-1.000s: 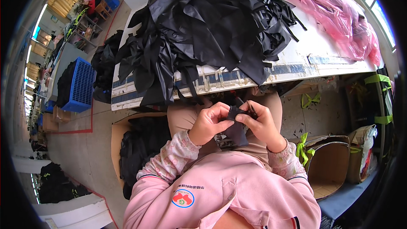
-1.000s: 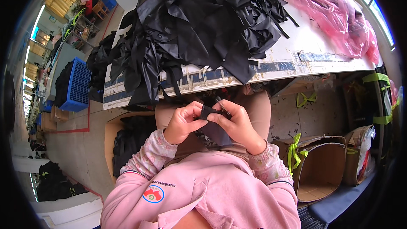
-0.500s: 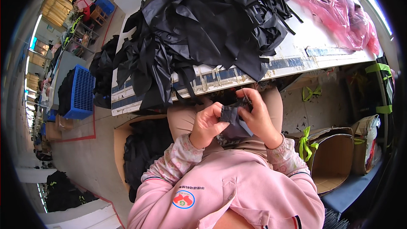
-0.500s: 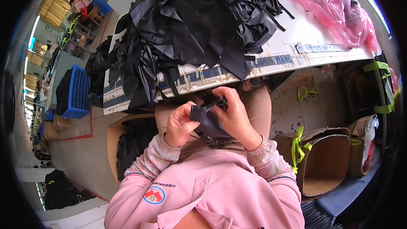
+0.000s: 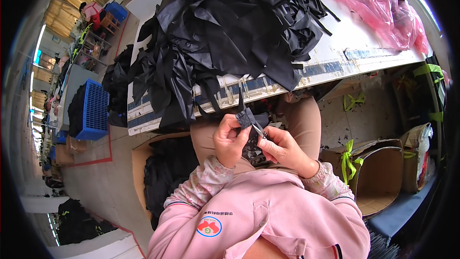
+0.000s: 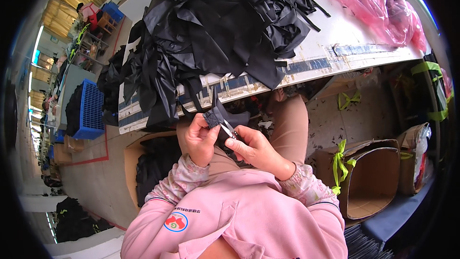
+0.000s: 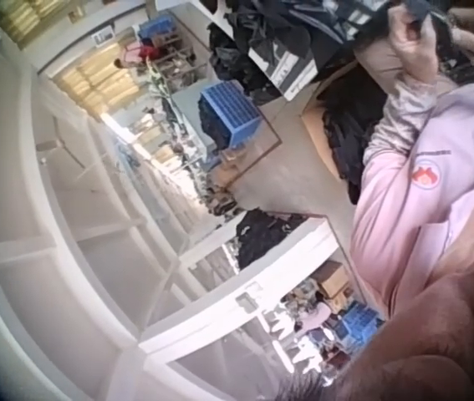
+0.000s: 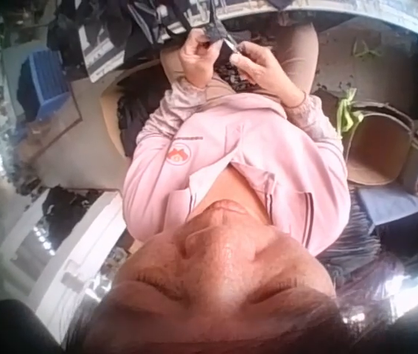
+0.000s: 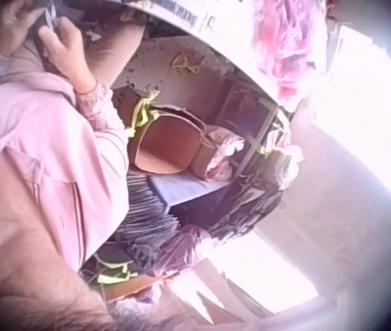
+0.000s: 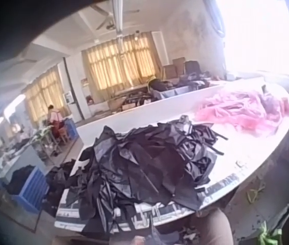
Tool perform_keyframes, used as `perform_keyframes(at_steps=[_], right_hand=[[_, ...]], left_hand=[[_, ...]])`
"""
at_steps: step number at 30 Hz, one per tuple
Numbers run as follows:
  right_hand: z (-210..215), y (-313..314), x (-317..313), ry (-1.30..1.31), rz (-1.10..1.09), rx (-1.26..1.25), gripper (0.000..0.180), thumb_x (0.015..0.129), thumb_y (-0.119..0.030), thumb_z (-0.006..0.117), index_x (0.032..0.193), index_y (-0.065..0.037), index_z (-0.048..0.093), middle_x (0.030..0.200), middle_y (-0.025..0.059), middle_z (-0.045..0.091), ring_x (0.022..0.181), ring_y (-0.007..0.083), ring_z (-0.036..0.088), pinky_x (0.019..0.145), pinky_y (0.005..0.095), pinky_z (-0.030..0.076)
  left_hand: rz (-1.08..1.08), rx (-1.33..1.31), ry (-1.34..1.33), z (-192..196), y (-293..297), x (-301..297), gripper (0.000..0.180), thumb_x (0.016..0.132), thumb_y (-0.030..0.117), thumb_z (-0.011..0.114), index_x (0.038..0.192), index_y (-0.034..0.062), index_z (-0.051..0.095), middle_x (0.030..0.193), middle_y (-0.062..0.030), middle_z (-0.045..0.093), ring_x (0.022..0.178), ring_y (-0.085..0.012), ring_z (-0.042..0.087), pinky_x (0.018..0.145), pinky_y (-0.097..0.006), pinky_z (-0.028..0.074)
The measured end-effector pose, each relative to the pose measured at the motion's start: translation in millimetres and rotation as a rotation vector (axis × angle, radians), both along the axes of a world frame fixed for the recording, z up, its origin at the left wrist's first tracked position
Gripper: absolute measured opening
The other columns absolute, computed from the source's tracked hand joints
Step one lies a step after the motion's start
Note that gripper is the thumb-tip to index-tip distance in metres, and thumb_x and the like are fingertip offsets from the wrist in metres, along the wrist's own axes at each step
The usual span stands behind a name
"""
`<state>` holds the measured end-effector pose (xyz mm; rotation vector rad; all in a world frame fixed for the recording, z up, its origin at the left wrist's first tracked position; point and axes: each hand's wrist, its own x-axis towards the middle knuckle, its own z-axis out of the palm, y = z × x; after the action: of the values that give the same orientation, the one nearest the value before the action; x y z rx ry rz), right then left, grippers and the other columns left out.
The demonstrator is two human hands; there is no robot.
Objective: The person is inspecting and trimming small black fabric garment components, possibly pockets or flaps, at a factory workstation.
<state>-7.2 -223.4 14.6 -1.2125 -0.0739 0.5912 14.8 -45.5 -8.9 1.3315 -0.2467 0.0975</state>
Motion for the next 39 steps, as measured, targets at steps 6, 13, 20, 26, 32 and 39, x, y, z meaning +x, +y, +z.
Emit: perform_keyframes(at_steps=[6,13,20,26,32,39], right_hand=[[-3.9,9.4,2.0,-0.190,-0.084,-0.142,0.032,0.090,-0.028,0.068,0.084,-0.001,0.052,0.061,-0.0011,0.049,0.056,0.0044,0.047,0.046,0.0245,0.038],[-2.3,10.6,4.3,-0.551,-0.219,-0.385,0.032,0.087,-0.026,0.070,0.088,0.001,0.053,0.061,0.0107,0.046,0.052,0.0140,0.041,0.047,0.0309,0.038],[-1.9,8.3,1.8,-0.596,-0.230,-0.433,0.028,0.087,-0.023,0.070,0.089,0.000,0.054,0.060,0.0110,0.047,0.051,0.0160,0.042,0.047,0.0308,0.039],[-0.2,8.7,-1.1,-0.544,-0.233,-0.435,0.028,0.088,-0.021,0.069,0.088,0.001,0.052,0.063,0.0080,0.044,0.057,0.0129,0.038,0.050,0.0287,0.038],[0.1,9.2,-1.4,-0.559,-0.235,-0.450,0.028,0.087,-0.020,0.070,0.088,0.001,0.052,0.064,0.0078,0.044,0.057,0.0128,0.039,0.051,0.0284,0.038],[-6.2,7.6,-2.0,-0.575,-0.242,-0.461,0.026,0.089,-0.021,0.068,0.087,0.001,0.053,0.064,0.0091,0.045,0.056,0.0149,0.041,0.050,0.0294,0.038]], left_hand=[[-0.022,-0.021,0.000,-6.1,-2.2,-3.5,0.016,0.081,-0.012,0.061,0.093,-0.0027,0.056,0.098,-0.0055,0.052,0.090,-0.0120,0.054,0.082,-0.025,0.045],[-0.020,0.047,-0.015,-3.3,-3.9,-7.6,0.017,0.080,-0.012,0.063,0.092,-0.0029,0.057,0.099,-0.0069,0.053,0.090,-0.0134,0.055,0.082,-0.025,0.045],[-0.023,0.066,-0.025,-2.8,-5.0,-8.2,0.017,0.079,-0.013,0.063,0.091,-0.0031,0.056,0.098,-0.0075,0.053,0.089,-0.0135,0.055,0.081,-0.025,0.045],[-0.012,0.077,-0.034,-6.5,-5.0,-8.9,0.017,0.079,-0.012,0.064,0.091,-0.0029,0.057,0.098,-0.0076,0.054,0.088,-0.0136,0.055,0.080,-0.025,0.045],[0.038,0.134,-0.071,-8.4,-5.8,-8.7,0.016,0.078,-0.011,0.066,0.090,-0.0024,0.059,0.097,-0.0074,0.056,0.087,-0.0137,0.056,0.077,-0.025,0.045],[0.043,0.130,-0.068,-7.9,-7.4,-10.5,0.015,0.079,-0.009,0.066,0.091,-0.0025,0.061,0.098,-0.0076,0.057,0.088,-0.0137,0.057,0.078,-0.024,0.045]])
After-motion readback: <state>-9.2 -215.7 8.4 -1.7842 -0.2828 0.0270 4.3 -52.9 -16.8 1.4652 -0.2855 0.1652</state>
